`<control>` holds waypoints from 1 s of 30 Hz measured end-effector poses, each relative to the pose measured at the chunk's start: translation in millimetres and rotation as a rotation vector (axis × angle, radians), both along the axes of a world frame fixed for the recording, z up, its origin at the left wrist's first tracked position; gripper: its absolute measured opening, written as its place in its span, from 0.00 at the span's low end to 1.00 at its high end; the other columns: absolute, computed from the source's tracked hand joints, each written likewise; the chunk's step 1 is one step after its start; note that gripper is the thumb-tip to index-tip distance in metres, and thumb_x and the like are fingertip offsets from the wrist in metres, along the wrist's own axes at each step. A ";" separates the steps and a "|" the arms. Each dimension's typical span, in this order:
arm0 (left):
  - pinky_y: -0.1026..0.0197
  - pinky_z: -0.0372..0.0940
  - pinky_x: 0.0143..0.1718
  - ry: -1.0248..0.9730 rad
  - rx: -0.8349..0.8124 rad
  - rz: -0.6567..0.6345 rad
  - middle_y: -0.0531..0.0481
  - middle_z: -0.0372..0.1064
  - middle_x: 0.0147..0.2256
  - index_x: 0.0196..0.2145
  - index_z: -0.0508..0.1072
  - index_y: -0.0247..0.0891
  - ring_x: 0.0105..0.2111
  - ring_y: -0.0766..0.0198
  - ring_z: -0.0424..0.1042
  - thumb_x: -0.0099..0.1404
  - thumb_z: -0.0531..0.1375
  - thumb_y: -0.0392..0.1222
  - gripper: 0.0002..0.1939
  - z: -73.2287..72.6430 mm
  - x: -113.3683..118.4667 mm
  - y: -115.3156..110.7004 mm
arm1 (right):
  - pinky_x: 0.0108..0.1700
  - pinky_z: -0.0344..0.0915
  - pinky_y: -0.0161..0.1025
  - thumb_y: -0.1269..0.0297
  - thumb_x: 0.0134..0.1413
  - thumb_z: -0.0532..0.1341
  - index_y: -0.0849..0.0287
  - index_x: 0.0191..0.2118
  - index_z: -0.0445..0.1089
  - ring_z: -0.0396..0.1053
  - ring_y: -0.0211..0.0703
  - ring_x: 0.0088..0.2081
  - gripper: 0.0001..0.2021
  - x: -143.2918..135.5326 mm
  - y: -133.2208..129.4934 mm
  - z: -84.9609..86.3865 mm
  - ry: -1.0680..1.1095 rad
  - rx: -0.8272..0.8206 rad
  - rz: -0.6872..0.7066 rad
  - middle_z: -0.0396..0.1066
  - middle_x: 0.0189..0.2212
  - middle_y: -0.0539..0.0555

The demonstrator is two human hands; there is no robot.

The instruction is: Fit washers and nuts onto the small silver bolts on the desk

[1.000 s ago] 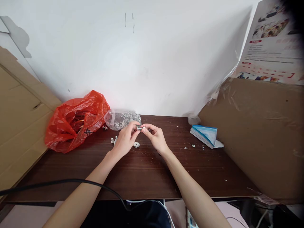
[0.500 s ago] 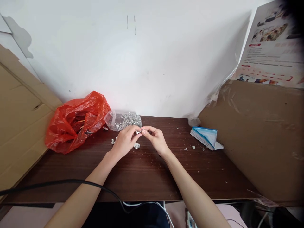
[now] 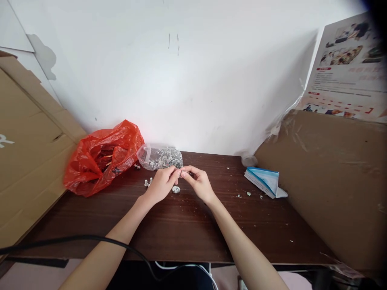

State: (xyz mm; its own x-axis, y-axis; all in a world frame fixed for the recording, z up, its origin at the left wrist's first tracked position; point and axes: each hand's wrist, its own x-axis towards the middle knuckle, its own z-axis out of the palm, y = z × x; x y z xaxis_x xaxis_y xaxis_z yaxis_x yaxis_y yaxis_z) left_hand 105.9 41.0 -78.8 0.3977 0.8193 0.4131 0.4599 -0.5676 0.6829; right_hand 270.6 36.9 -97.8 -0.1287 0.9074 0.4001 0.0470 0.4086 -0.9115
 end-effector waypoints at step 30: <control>0.64 0.50 0.28 0.216 0.018 0.036 0.54 0.61 0.22 0.24 0.59 0.37 0.23 0.66 0.60 0.70 0.48 0.47 0.18 -5.2 13.2 -12.3 | 0.43 0.72 0.38 0.64 0.66 0.49 0.59 0.27 0.65 0.75 0.41 0.38 0.17 6.7 14.6 -7.2 0.943 -0.751 0.081 0.76 0.35 0.60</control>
